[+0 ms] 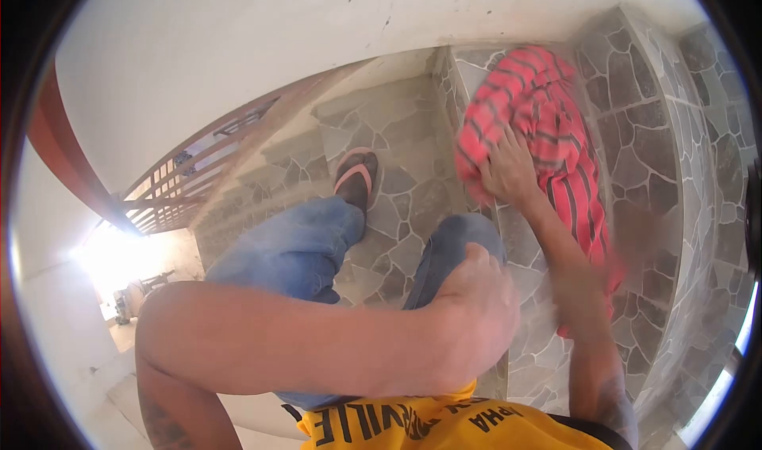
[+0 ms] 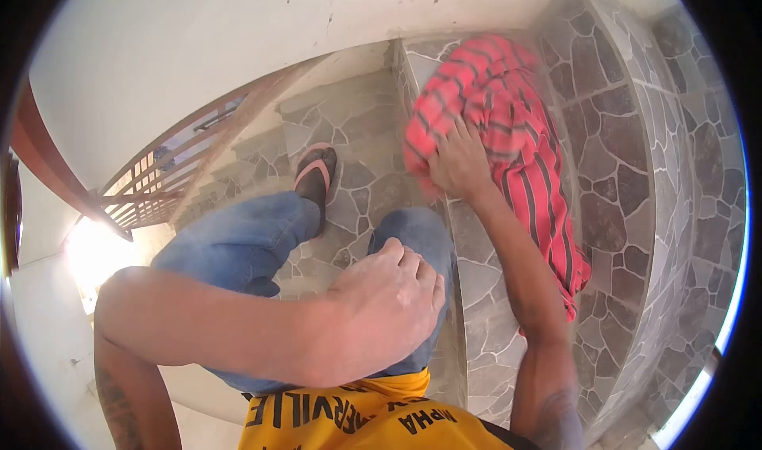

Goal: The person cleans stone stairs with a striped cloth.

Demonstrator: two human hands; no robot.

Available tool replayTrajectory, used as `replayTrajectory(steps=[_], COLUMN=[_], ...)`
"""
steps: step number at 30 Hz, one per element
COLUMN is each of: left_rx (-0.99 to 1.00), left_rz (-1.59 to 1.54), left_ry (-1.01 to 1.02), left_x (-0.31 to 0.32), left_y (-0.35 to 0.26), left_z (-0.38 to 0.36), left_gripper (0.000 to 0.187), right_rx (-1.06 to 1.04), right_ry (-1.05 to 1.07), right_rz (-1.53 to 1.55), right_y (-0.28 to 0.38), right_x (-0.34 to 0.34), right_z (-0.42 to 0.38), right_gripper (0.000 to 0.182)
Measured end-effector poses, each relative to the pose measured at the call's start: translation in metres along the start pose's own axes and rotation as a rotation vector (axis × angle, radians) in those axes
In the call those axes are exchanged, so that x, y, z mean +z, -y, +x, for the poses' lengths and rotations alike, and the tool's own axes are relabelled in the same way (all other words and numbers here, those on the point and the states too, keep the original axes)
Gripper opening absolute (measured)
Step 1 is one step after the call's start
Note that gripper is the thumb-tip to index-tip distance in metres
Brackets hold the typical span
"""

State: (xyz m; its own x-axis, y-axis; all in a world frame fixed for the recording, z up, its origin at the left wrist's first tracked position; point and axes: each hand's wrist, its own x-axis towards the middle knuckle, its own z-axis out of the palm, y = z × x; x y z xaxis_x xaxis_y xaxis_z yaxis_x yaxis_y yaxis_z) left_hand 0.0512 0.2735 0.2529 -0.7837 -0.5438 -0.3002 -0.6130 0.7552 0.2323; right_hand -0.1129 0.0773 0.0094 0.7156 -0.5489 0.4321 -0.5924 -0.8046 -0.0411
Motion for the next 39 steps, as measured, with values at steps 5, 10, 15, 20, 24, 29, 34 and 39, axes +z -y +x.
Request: replayTrajectory(steps=[5, 10, 15, 20, 24, 29, 34, 39], left_rx=[-0.060, -0.017, -0.005, -0.021, -0.074, -0.076, -0.141, -0.127], left_rz=[-0.048, -0.010, 0.017, -0.057, -0.085, -0.158, -0.014, -0.052], left_ry=[-0.074, -0.035, -0.106, -0.073, -0.069, -0.005, -0.211, -0.189], left_x=[0.010, -0.011, -0.013, -0.009, -0.011, -0.013, -0.001, -0.019], left_y=[0.006, 0.008, 0.008, 0.008, 0.016, 0.017, 0.024, 0.035], left_z=[-0.009, -0.008, -0.012, -0.011, -0.020, -0.018, -0.029, -0.019], left_gripper=[0.035, 0.041, 0.039, 0.038, 0.038, 0.040, 0.027, 0.019], right_rx=[0.326, -0.203, 0.280, -0.131, 0.386, 0.048, 0.451, 0.214], right_ry=[0.682, -0.173, 0.563, 0.180, 0.191, 0.153, 0.083, 0.256], right_rz=[-0.271, -0.308, -0.418, -0.416, -0.363, -0.294, -0.347, -0.126], right_y=[-0.087, 0.013, -0.051, -0.061, -0.123, -0.103, -0.153, 0.045], right_x=[0.008, 0.004, 0.026, 0.061, 0.099, 0.083, 0.123, -0.023], right_z=[0.012, 0.026, 0.059, 0.015, -0.009, -0.074, -0.110, -0.018], right_gripper=[0.035, 0.030, 0.033, 0.016, 0.017, 0.010, 0.011, 0.016])
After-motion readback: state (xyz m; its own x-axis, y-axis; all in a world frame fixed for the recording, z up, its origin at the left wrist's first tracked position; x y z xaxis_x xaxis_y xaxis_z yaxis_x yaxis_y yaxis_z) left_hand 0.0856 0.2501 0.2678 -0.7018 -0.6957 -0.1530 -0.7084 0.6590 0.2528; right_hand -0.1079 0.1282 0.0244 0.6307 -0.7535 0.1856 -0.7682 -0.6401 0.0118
